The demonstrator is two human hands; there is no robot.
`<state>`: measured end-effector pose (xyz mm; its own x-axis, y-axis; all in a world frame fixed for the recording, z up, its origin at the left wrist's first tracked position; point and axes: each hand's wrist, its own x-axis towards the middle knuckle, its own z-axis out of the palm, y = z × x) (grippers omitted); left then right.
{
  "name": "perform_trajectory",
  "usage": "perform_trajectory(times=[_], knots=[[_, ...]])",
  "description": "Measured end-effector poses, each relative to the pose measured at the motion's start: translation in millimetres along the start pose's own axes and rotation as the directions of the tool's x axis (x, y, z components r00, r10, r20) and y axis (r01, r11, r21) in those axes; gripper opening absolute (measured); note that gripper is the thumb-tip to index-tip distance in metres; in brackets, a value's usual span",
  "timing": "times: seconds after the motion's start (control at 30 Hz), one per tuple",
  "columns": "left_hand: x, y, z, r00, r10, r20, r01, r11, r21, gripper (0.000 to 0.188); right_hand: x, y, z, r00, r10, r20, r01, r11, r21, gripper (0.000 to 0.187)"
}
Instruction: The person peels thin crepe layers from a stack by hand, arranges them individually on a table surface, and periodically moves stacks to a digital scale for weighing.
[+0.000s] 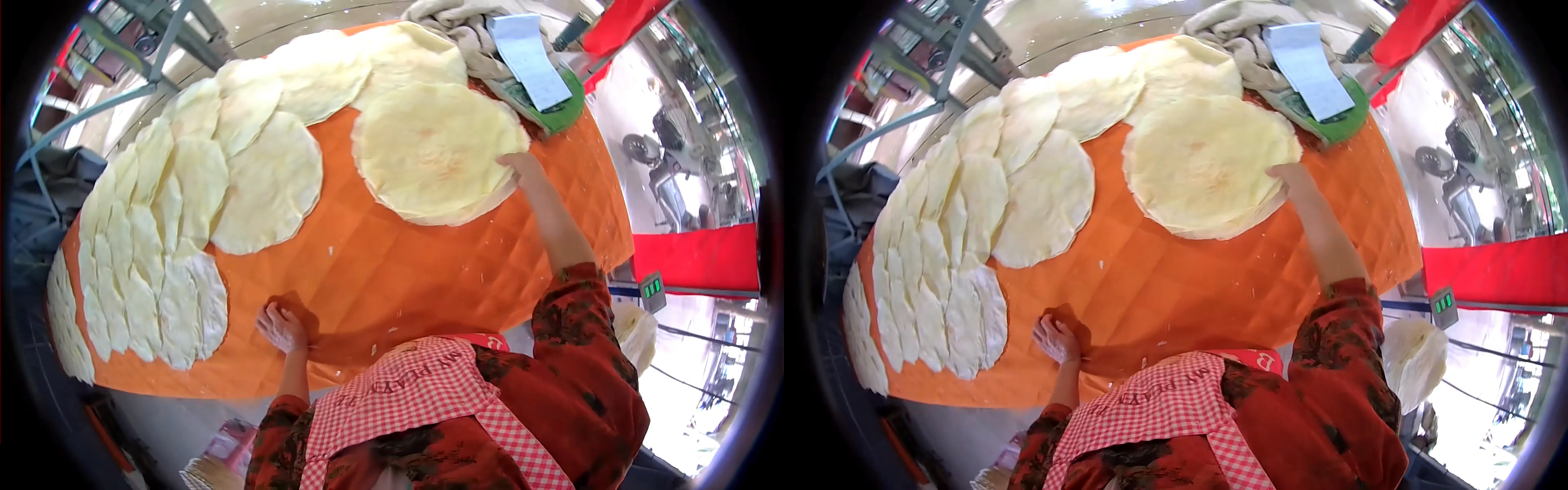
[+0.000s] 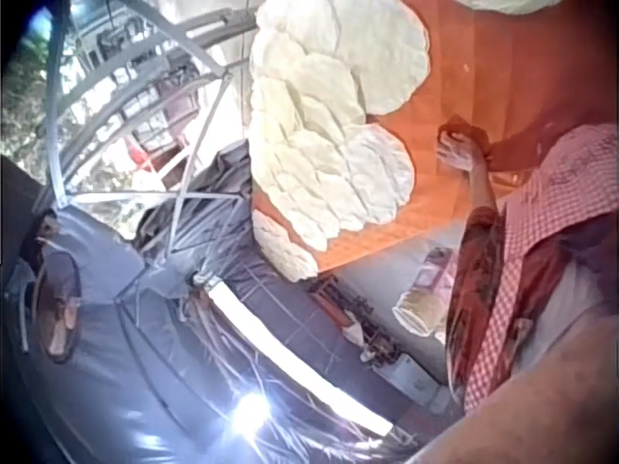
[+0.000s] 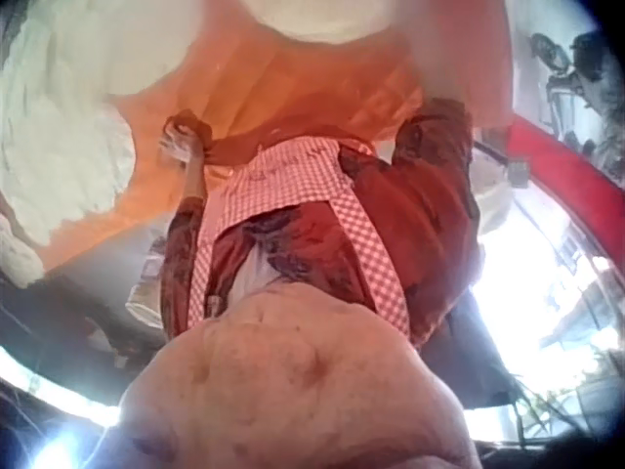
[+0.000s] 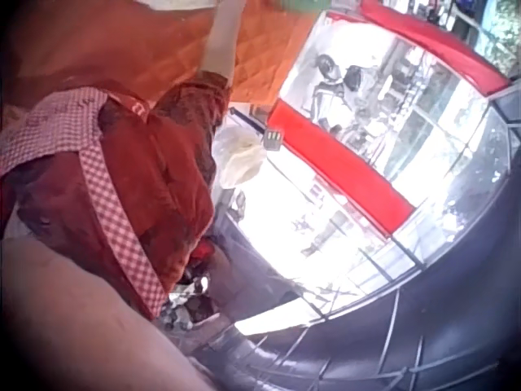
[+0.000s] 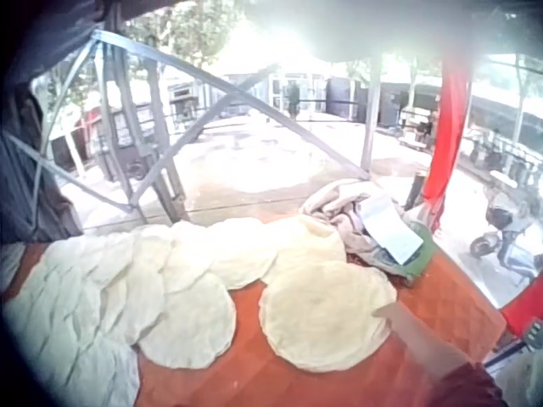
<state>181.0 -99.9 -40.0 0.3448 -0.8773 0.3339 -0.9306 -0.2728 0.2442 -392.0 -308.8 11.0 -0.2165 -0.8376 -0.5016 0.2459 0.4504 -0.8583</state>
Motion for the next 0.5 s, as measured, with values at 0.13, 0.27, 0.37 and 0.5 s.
perform_trajectory(times=[0.13, 0.27, 0.37, 0.5], knots=[[-6, -5, -12, 1.000, 0.010, 0.000, -0.010, 1.000, -0.029, 0.021, -142, -38, 56, 0.967, -0.253, 0.041, 0.256, 0.964, -0.071, 0.037], [22, -17, -16, 0.996, 0.079, 0.038, -0.064, 0.954, -0.291, 0.017, -194, 48, -34, 0.963, 0.028, -0.266, -0.023, 0.999, 0.022, 0.047], [69, -29, -6, 0.988, 0.146, -0.055, -0.155, 0.883, -0.443, 0.016, -194, 120, -66, 0.744, -0.395, -0.538, -0.107, 0.725, -0.681, 0.044], [114, -47, 22, 0.962, 0.263, -0.073, -0.270, 0.879, -0.392, 0.011, -134, 65, 117, 0.825, -0.560, -0.077, 0.396, 0.668, -0.630, 0.025]])
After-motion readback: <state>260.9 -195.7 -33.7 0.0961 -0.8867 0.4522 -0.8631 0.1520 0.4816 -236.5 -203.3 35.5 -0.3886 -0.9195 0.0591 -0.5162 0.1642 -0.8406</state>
